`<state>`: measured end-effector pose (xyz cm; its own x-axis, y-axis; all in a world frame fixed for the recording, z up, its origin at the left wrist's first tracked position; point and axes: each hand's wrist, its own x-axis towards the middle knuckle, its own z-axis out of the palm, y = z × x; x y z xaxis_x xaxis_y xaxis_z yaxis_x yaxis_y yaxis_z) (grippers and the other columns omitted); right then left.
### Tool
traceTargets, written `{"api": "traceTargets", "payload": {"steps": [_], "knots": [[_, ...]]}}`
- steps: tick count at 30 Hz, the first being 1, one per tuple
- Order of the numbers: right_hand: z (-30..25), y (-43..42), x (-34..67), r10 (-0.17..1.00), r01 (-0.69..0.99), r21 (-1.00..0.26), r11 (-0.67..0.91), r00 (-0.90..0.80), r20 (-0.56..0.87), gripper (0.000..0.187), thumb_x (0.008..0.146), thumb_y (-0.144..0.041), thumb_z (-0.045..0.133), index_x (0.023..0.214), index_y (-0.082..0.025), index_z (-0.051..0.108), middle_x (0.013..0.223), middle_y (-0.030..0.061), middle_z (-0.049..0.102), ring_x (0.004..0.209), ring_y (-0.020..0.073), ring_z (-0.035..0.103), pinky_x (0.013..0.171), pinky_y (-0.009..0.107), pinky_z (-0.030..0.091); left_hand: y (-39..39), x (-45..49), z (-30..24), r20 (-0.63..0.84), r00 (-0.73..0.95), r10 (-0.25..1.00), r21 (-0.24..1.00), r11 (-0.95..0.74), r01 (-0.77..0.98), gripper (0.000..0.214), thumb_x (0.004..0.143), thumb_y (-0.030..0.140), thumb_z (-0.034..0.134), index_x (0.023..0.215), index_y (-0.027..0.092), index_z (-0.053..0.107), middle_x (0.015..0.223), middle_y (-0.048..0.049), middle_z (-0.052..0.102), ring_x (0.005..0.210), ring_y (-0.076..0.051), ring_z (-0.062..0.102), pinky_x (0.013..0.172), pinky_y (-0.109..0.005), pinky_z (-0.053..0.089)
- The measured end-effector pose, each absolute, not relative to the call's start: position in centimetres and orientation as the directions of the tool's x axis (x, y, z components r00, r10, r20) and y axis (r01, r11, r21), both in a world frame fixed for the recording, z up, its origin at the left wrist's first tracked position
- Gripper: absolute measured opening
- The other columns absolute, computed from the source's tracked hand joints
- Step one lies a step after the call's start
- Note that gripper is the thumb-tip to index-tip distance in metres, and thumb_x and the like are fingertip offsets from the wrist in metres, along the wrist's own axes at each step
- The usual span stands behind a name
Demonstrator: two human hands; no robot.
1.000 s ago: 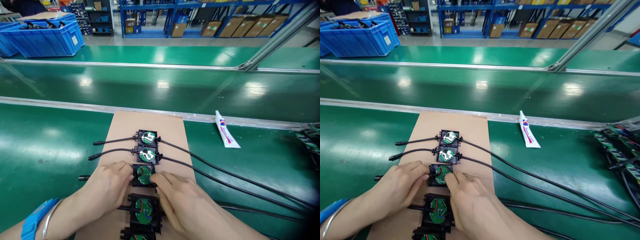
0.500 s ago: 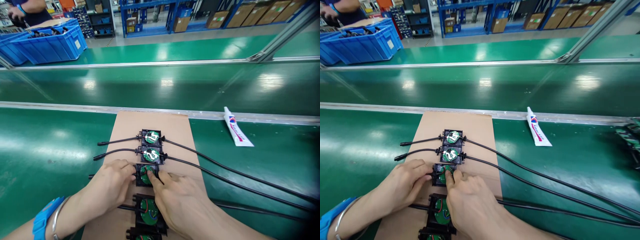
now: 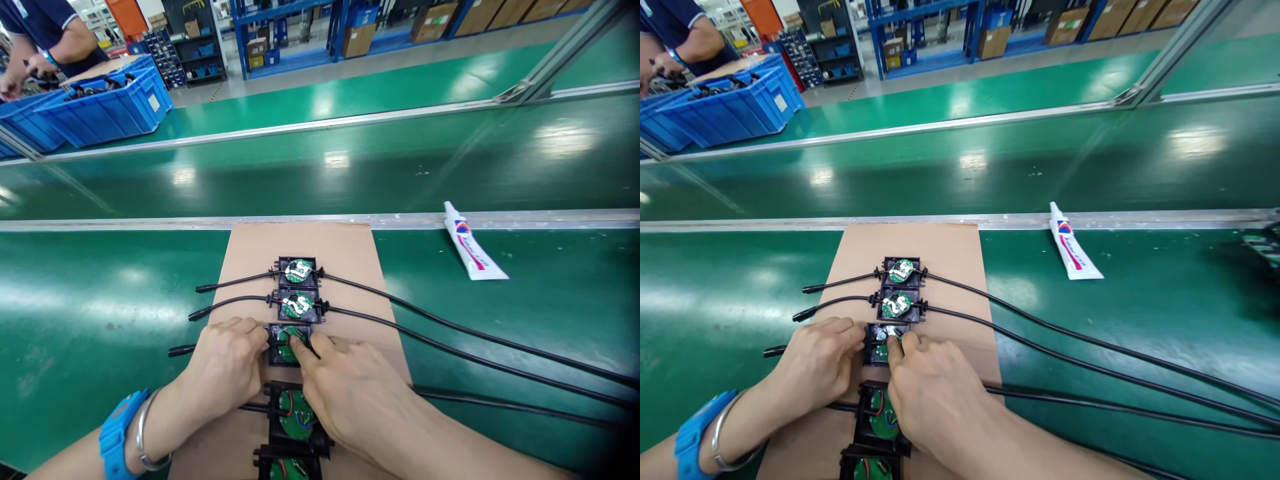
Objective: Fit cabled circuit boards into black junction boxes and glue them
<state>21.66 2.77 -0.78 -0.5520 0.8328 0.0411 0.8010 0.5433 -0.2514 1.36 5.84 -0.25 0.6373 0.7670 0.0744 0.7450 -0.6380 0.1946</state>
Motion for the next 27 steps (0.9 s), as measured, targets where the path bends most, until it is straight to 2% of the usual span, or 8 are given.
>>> {"api": "traceTargets", "payload": {"steps": [3, 8, 11, 14, 16, 20, 23, 27], "knots": [[-0.5, 2.9, 21.6, 0.838, 0.804, -0.28, 0.525, -0.546, 0.003, 0.033, 0.083, -0.021, 0.05, 0.111, -0.016, 0.066, 0.081, 0.0059, 0.066, 0.061, 0.0196, 0.058, 0.049, 0.032, 0.01, 5.2, 1.2, 0.2, 0.114, 0.643, 0.757, 0.17, -0.652, 0.738, 0.022, 0.082, 0.006, 0.038, 0.076, 0.019, 0.054, 0.064, -0.0019, 0.055, 0.055, -0.018, 0.051, 0.05, -0.029, 0.037], [-0.3, 3.0, 21.5, 0.844, 0.82, -0.271, 0.504, -0.534, -0.047, 0.029, 0.084, -0.019, 0.049, 0.106, -0.017, 0.067, 0.081, 0.0068, 0.064, 0.067, 0.0211, 0.059, 0.05, 0.032, 0.015, 4.8, 1.2, 0.0, 0.093, 0.684, 0.723, 0.007, -0.688, 0.726, 0.025, 0.068, -0.001, 0.042, 0.077, 0.018, 0.055, 0.065, -0.0022, 0.055, 0.056, -0.019, 0.052, 0.049, -0.03, 0.04], [-0.3, 3.1, 21.5, 0.835, 0.804, -0.276, 0.527, -0.551, -0.011, 0.027, 0.084, -0.018, 0.047, 0.102, -0.018, 0.067, 0.08, 0.0065, 0.061, 0.067, 0.0211, 0.056, 0.05, 0.032, 0.019, 4.9, 1.6, -0.3, 0.025, 0.716, 0.698, -0.152, -0.705, 0.692, 0.022, 0.068, 0.001, 0.047, 0.08, 0.016, 0.057, 0.068, -0.0043, 0.058, 0.058, -0.022, 0.053, 0.05, -0.032, 0.043], [0.0, 3.2, 21.2, 0.833, 0.796, -0.26, 0.547, -0.547, 0.079, 0.018, 0.081, -0.018, 0.051, 0.089, -0.017, 0.068, 0.08, 0.0068, 0.057, 0.071, 0.0219, 0.052, 0.054, 0.033, 0.028, 5.2, 1.9, 0.1, -0.034, 0.726, 0.687, -0.204, -0.716, 0.668, 0.015, 0.071, 0.005, 0.053, 0.079, 0.015, 0.059, 0.072, -0.0057, 0.06, 0.063, -0.023, 0.055, 0.055, -0.035, 0.047], [0.2, 3.0, 20.6, 0.823, 0.792, -0.226, 0.567, -0.549, 0.144, 0.015, 0.08, -0.019, 0.053, 0.083, -0.016, 0.067, 0.081, 0.0079, 0.057, 0.075, 0.0229, 0.05, 0.06, 0.035, 0.035, 5.5, 1.8, 0.6, -0.02, 0.72, 0.693, -0.16, -0.713, 0.682, 0.009, 0.075, 0.008, 0.055, 0.076, 0.016, 0.059, 0.074, -0.0058, 0.06, 0.067, -0.023, 0.055, 0.061, -0.037, 0.048], [0.3, 2.5, 19.1, 0.787, 0.764, -0.193, 0.616, -0.587, 0.188, 0.026, 0.08, -0.018, 0.053, 0.099, -0.009, 0.067, 0.09, 0.0117, 0.057, 0.083, 0.0251, 0.046, 0.07, 0.039, 0.041, 5.7, 1.1, 0.9, 0.077, 0.685, 0.725, 0.05, -0.689, 0.723, 0.014, 0.084, 0.009, 0.051, 0.074, 0.016, 0.059, 0.073, -0.0037, 0.057, 0.067, -0.019, 0.051, 0.063, -0.032, 0.046], [0.3, 2.6, 18.1, 0.752, 0.719, -0.232, 0.655, -0.651, 0.108, 0.018, 0.08, -0.017, 0.053, 0.083, -0.012, 0.069, 0.087, 0.0114, 0.056, 0.083, 0.0247, 0.045, 0.066, 0.038, 0.041, 5.7, 0.7, -0.2, 0.117, 0.701, 0.704, 0.186, -0.708, 0.681, 0.021, 0.086, 0.006, 0.044, 0.072, 0.016, 0.058, 0.072, -0.0032, 0.055, 0.064, -0.016, 0.047, 0.06, -0.03, 0.043], [0.8, 3.4, 17.0, 0.654, 0.644, -0.287, 0.709, -0.753, -0.072, 0.022, 0.08, -0.018, 0.053, 0.063, -0.016, 0.066, 0.077, 0.0106, 0.054, 0.082, 0.0256, 0.045, 0.062, 0.038, 0.04, 5.6, 0.3, -1.9, 0.208, 0.745, 0.634, 0.231, -0.772, 0.592, 0.028, 0.085, 0.003, 0.037, 0.067, 0.015, 0.055, 0.07, -0.0052, 0.053, 0.064, -0.017, 0.044, 0.057, -0.03, 0.041]]}}
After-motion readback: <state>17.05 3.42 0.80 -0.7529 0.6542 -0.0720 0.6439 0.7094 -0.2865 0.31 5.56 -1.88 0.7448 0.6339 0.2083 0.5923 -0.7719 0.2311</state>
